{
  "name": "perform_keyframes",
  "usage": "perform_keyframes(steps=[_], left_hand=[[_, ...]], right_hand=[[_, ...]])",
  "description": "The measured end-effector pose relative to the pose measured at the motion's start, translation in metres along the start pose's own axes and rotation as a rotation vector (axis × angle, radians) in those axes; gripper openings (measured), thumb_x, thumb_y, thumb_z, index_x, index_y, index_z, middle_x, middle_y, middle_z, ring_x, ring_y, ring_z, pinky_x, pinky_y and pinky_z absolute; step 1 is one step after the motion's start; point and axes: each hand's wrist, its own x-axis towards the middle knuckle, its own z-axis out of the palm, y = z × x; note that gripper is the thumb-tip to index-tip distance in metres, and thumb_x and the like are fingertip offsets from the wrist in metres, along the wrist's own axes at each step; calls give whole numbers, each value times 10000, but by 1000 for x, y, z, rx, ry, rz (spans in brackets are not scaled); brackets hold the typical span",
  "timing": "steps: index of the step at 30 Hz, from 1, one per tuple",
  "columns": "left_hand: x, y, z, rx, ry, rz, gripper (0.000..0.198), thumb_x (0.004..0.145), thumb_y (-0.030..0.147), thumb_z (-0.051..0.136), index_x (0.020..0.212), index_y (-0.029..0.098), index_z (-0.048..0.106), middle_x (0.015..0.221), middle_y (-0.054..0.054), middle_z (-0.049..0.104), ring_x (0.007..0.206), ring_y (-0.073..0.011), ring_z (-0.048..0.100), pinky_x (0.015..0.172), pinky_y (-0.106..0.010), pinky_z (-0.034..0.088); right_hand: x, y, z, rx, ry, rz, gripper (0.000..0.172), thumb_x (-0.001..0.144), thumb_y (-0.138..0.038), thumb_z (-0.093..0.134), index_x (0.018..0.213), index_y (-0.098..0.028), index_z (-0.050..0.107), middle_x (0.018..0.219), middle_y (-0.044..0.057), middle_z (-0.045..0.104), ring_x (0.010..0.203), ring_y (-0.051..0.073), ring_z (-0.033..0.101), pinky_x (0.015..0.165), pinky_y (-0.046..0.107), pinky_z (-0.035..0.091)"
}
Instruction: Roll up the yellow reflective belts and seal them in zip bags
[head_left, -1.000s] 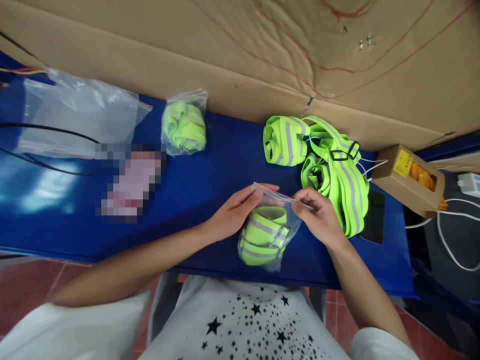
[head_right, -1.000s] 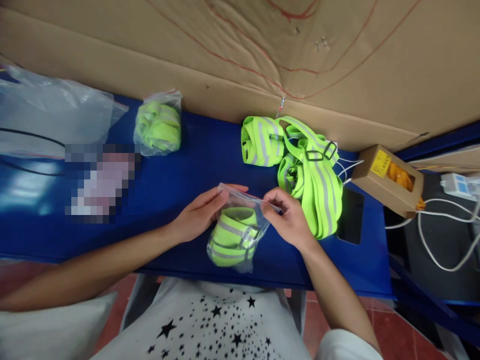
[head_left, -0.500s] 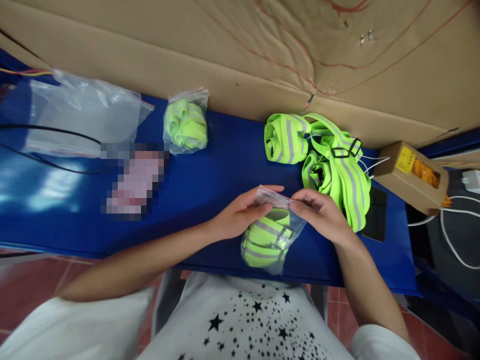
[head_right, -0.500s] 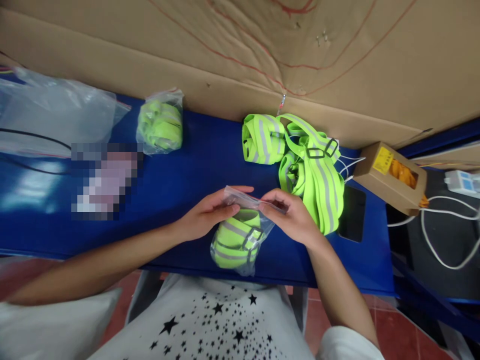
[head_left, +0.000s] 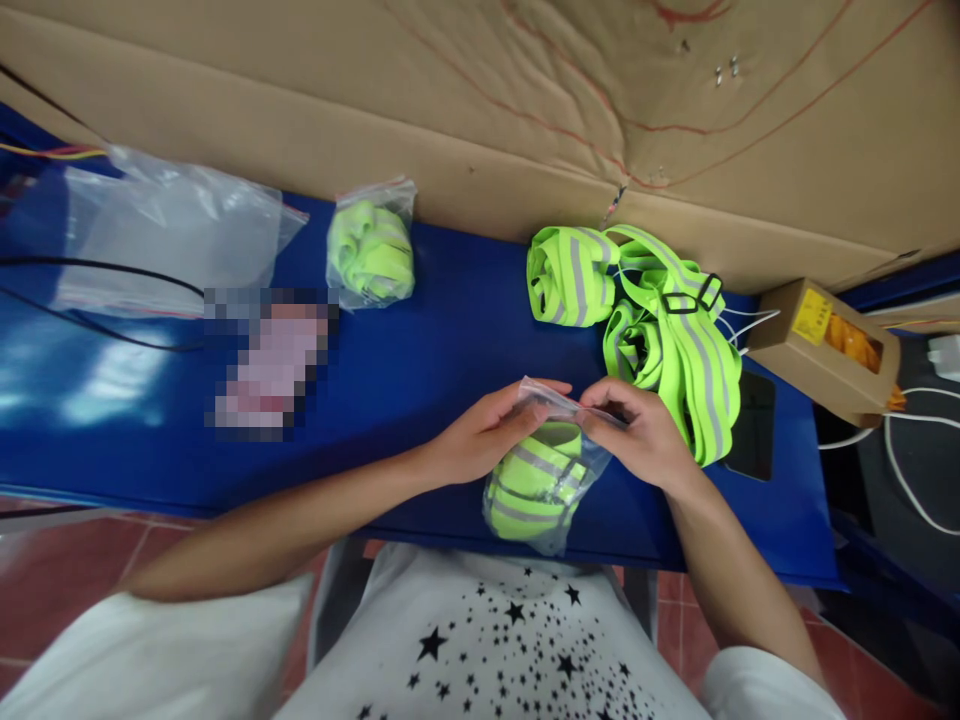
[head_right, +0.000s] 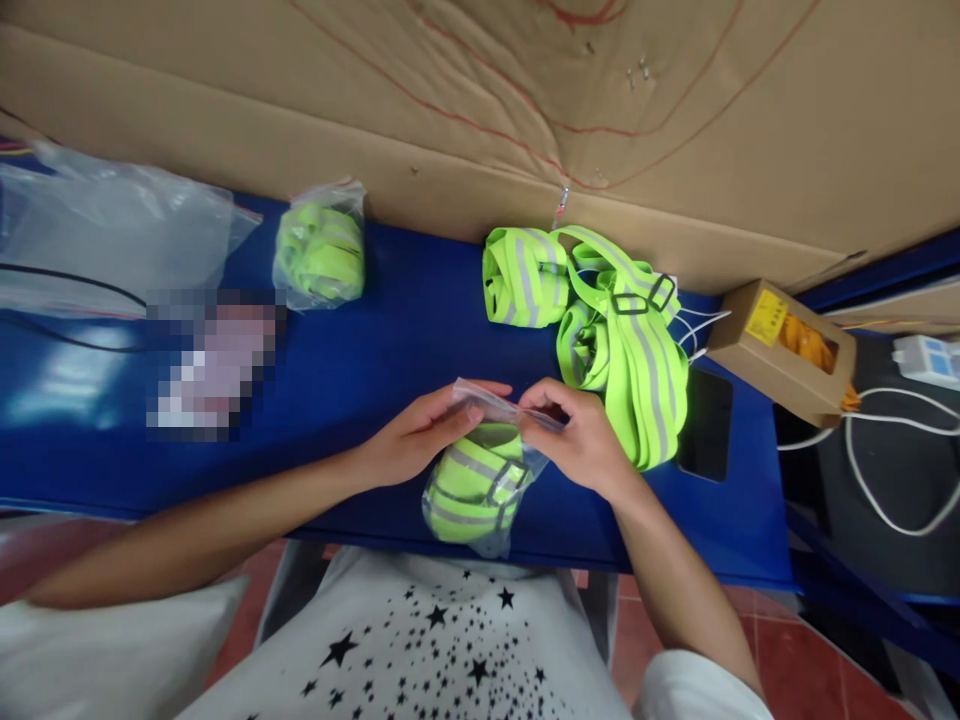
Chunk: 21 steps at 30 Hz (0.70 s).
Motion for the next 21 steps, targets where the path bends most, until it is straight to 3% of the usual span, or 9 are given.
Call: perform_keyframes(steps=[3,7,9,14,18,21], left_hand=[[-2,0,2,3,-31,-6,403,1074,408,546,1415,205,617,1293,-85,721,1161,-202,670,1028,-336,524],[-6,-1,4,29,-108,-53,495,1064,414,566,1518,225,512,1213,-74,729,890,-145,666,770,-269,533],[-7,-2,5,41,-129,-36,517,1061,403,573,1537,225,481,1219,-78,727,860,-136,662,745,-264,531],[-7,-4,6,78,-181,26,487,1069,379,554,1528,230,491,1403,-110,673,1227,-230,666,1041,-394,554],[-8,-6,5,132,-222,39,588,1072,380,543,1621,245,380,1531,-130,599,1347,-268,627,1181,-502,486],[-8,-6,5,178,-223,37,657,1068,392,547,1665,262,306,1596,-131,537,1416,-287,587,1211,-518,469]], right_hand=[[0,-2,-1,3,-30,-5,50,919,-242,692,910,-196,676,823,-11,665,719,105,594,673,221,467],[-1,-4,-4,-29,-57,-7,86,927,-246,701,863,-195,673,745,-30,614,642,89,504,611,220,410],[-1,-4,-4,-30,-67,-17,83,933,-253,702,881,-194,677,762,-28,620,653,87,505,618,222,404],[-2,-2,-2,-39,-93,-20,107,953,-251,667,865,-193,648,723,-41,582,623,82,471,587,223,373],[-3,-3,0,-35,-113,-36,106,968,-263,656,889,-195,636,753,-38,580,642,84,472,601,226,380],[-4,-4,0,-17,-128,-52,137,991,-285,646,885,-198,630,757,-35,571,641,85,461,594,230,372]])
